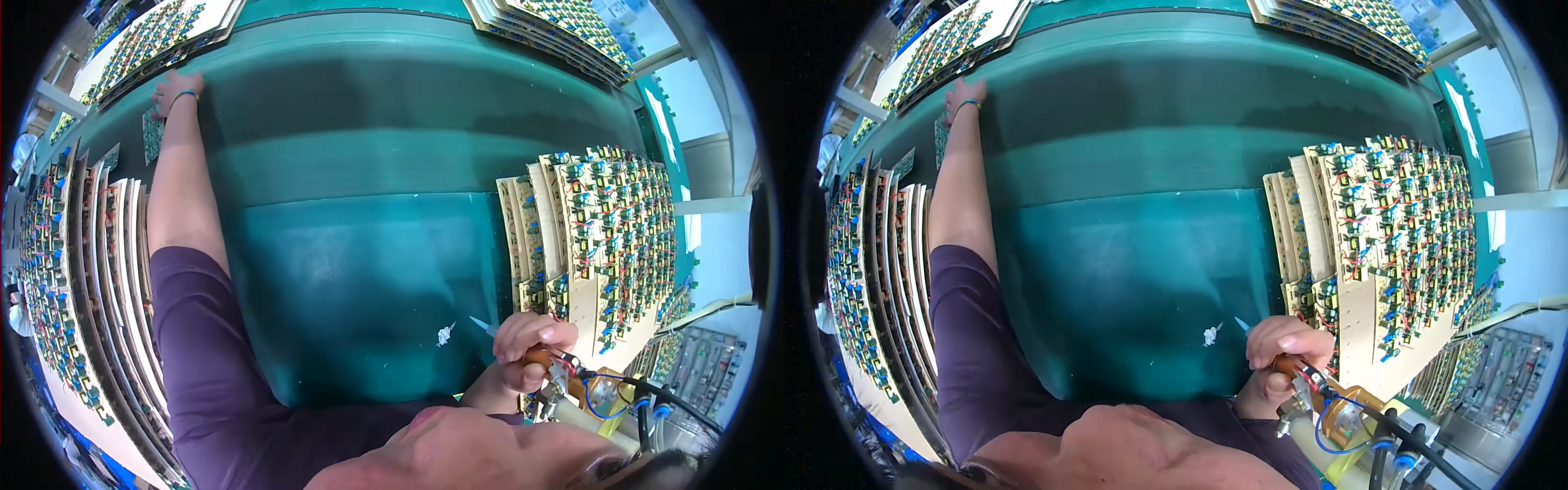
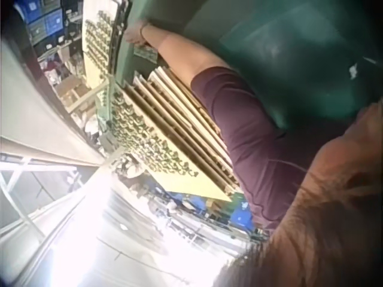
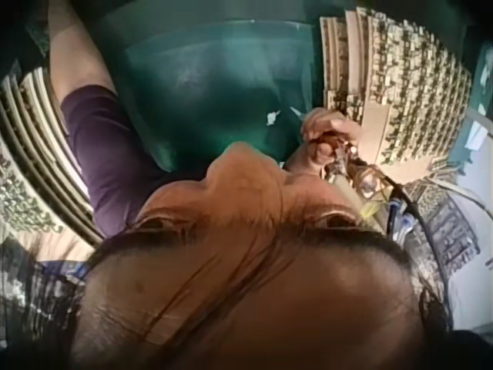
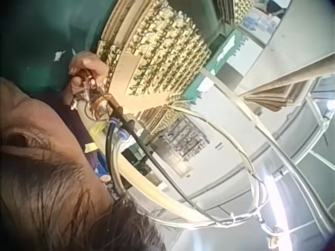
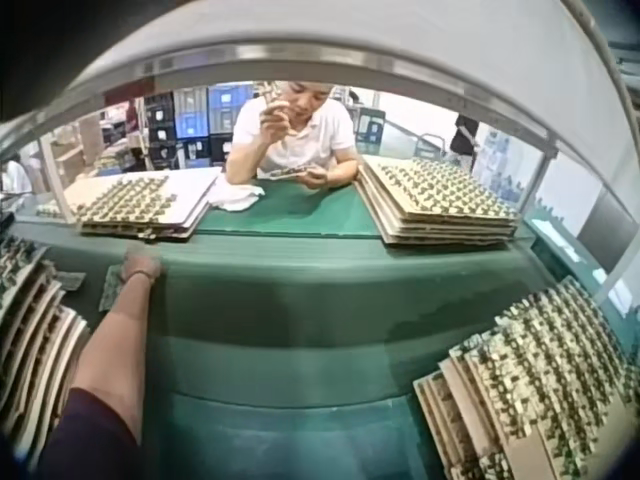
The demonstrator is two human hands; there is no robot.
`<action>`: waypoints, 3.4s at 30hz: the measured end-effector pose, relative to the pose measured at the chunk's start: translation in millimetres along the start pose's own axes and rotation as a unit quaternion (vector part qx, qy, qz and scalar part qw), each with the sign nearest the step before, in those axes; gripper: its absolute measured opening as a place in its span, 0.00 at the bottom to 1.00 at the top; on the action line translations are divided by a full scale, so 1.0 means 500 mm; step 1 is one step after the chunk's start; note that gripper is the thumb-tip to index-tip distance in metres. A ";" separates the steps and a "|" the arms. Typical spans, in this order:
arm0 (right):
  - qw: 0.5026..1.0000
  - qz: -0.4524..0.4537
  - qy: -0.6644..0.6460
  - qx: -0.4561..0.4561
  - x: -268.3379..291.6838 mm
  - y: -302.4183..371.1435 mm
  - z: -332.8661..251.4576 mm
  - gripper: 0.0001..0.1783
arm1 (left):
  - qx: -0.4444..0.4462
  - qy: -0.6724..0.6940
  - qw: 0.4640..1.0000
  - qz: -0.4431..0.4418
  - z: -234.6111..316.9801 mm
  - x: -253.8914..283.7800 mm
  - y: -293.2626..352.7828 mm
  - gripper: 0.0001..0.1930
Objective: Assembling and testing circuit boards in an electronics factory setting.
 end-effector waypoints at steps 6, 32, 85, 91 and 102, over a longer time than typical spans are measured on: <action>0.998 0.062 -0.010 -0.019 0.004 0.013 -0.003 0.26 | 0.020 -0.036 0.998 -0.042 0.007 0.017 0.030 0.34; 0.998 0.048 0.031 -0.021 -0.018 0.005 -0.016 0.23 | -0.235 -0.052 0.959 -0.151 0.076 0.048 0.248 0.30; 0.980 -0.119 -0.133 -0.087 -0.210 0.033 -0.104 0.26 | -0.026 0.617 0.413 -0.669 -0.528 0.293 0.955 0.39; 0.963 -0.115 -0.219 -0.112 -0.199 0.036 -0.076 0.28 | -0.061 0.627 0.415 -0.657 -0.521 0.276 0.949 0.39; 0.951 -0.207 -0.214 -0.081 -0.183 0.030 -0.062 0.23 | -0.037 0.604 0.402 -0.688 -0.520 0.274 0.947 0.38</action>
Point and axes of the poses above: each hand's wrist, its own y-axis away from the middle knuckle, its own x-axis out of the back of the hand, z = x × y, the point moved 3 cm from there along -y, towards the middle knuckle, and after that the axes turned 9 degrees about x, right-handed, at the moved point
